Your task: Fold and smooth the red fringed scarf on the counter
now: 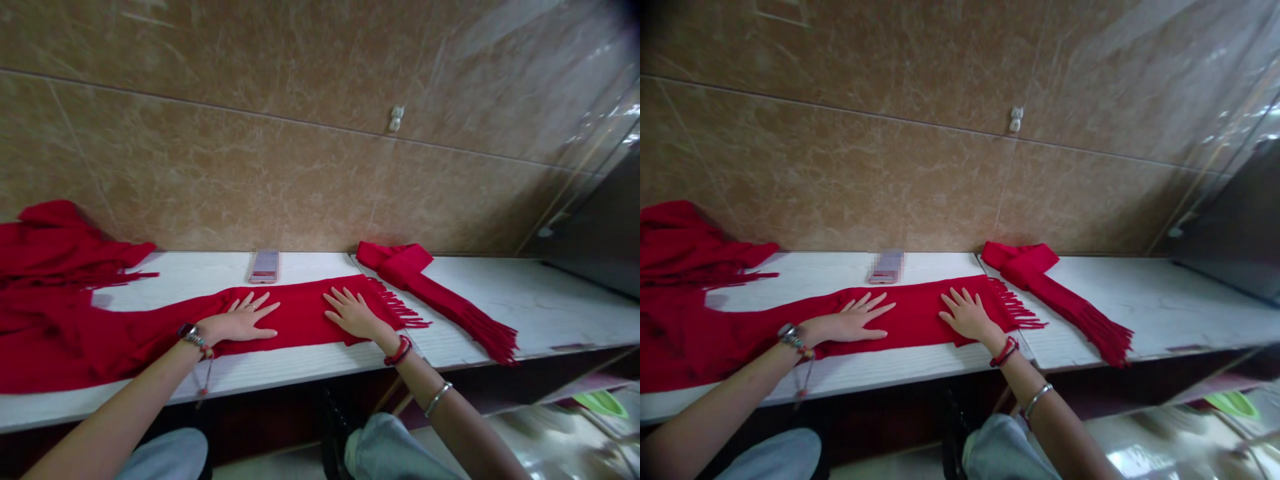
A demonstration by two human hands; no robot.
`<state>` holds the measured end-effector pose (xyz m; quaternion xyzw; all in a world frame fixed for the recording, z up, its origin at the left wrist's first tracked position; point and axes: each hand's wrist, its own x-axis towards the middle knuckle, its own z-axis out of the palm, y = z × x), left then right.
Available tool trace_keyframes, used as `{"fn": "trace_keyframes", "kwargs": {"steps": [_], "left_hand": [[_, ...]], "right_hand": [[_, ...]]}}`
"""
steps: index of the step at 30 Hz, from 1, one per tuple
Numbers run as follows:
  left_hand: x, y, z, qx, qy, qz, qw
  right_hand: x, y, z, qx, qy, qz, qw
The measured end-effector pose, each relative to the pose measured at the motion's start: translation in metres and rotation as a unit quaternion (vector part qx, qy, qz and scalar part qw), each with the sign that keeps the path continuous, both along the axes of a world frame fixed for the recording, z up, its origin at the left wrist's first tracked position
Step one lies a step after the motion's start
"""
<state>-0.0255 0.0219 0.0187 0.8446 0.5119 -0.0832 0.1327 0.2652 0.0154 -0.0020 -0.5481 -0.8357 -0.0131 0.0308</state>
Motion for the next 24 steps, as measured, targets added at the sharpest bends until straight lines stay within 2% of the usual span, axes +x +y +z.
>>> {"fn": "trace_keyframes", "kwargs": {"steps": [3,5,7,10,12,15,19,21,24], "left_hand": [[0.001,0.004,0.014,-0.028,0.014,0.0,1.0],[0.013,0.006,0.022,-0.029,0.016,0.005,0.999],[0.032,0.007,0.025,0.011,-0.006,0.01,1.0],[0.061,0.009,0.014,0.083,-0.045,0.024,0.995],[0.073,0.009,0.002,0.086,-0.043,0.041,0.995],[0.078,0.011,-0.011,0.064,-0.024,0.053,0.996],[0.072,0.014,-0.013,0.055,-0.02,0.047,0.997],[0.072,0.012,-0.009,0.064,-0.013,0.045,0.997],[0.081,0.0,0.001,0.152,-0.015,-0.011,0.988]], "right_hand": [[0.002,0.002,0.007,-0.006,0.03,-0.001,1.0],[0.007,0.009,0.01,0.02,0.048,-0.036,0.998],[0.013,0.019,0.009,0.039,0.044,-0.073,0.996],[0.024,0.031,0.002,0.023,0.015,-0.092,0.995],[0.03,0.034,-0.003,0.014,0.004,-0.095,0.995],[0.034,0.033,-0.008,0.026,-0.002,-0.09,0.996],[0.034,0.031,-0.006,0.046,0.018,-0.097,0.994],[0.036,0.028,0.001,0.055,0.052,-0.08,0.994],[0.046,0.014,0.021,0.071,0.113,0.018,0.991]]}}
